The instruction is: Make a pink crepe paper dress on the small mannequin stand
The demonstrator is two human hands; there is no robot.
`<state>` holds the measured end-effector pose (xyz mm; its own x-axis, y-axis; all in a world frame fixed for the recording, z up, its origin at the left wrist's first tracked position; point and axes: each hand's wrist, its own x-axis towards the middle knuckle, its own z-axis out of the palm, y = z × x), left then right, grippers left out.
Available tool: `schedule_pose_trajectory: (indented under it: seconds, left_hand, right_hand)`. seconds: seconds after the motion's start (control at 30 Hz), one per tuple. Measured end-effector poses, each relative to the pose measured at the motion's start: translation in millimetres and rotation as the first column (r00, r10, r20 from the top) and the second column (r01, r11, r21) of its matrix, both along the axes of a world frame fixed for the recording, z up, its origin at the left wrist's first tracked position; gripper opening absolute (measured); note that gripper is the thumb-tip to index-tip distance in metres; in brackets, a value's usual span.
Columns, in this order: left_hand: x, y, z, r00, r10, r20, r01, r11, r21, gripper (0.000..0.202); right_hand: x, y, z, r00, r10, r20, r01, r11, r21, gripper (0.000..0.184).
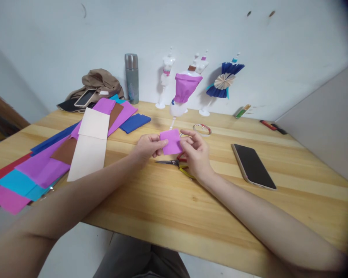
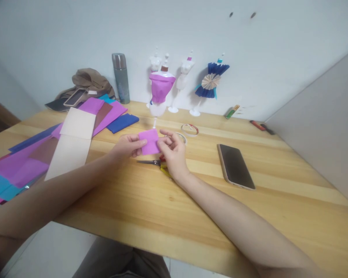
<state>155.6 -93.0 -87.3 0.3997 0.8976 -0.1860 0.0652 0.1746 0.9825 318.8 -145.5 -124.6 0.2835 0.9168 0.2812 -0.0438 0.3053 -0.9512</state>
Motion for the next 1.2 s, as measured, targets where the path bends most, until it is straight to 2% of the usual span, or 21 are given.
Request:
schedule_pose_trajectory:
  seconds: [0.17,0.27,0.37,0.57,0.77,0.9,1.03,1.13,1.2]
  left_hand:
    - [0.7,-3.1,7.1,0.997,-0.001,-0.080,0.005,0.999,0.052,0.033]
    - [0.9,-3.0,7.2,0.993,0.007,-0.121,0.002,0.997,0.074,0.031]
    - [0.8,-2.7,6.5,0.991,-0.007,-0.137,0.017,0.997,0.074,0.030]
    - [-0.4,-0.3,1.4,0.989,-0.075,-0.129,0.085,0.993,0.076,0.026]
    - [-3.9,4.3,1.3,0.979,-0.125,-0.162,0.143,0.983,0.111,0.040]
    - [-7.9,9.3,1.3,0.980,-0.178,-0.092,0.188,0.976,0.113,0.032]
    - [-10.7,13.3,-2.9,0.980,-0.200,0.009,0.198,0.975,0.101,0.008]
    - [-11.3,14.7,-5.6,0.978,-0.193,0.084,0.183,0.977,0.112,0.023]
    - [-11.3,15.4,-6.8,0.977,-0.183,0.113,0.170,0.978,0.118,0.022]
  right_hand:
    - [-1.7,-1.9,3.9,0.993,0.115,-0.007,-0.115,0.993,-0.029,0.045]
    - [-5.0,-3.8,7.0,0.987,0.164,-0.004,-0.163,0.979,-0.122,0.042]
    - [-6.5,-3.1,6.4,0.990,0.138,-0.015,-0.138,0.972,-0.189,0.040]
    - [-5.6,1.1,2.0,0.997,0.074,-0.003,-0.073,0.985,-0.157,0.036]
    - [-3.4,1.5,3.3,0.994,0.102,-0.043,-0.108,0.982,-0.155,0.031]
    - [0.9,5.4,0.7,0.989,0.102,-0.110,-0.117,0.982,-0.145,0.027]
    - [5.5,9.9,-1.7,0.982,0.106,-0.155,-0.127,0.982,-0.138,0.023]
    - [7.3,11.1,-1.2,0.971,0.141,-0.190,-0.167,0.978,-0.128,0.018]
    - [7.9,10.9,-0.1,0.965,0.161,-0.207,-0.190,0.974,-0.126,0.016]
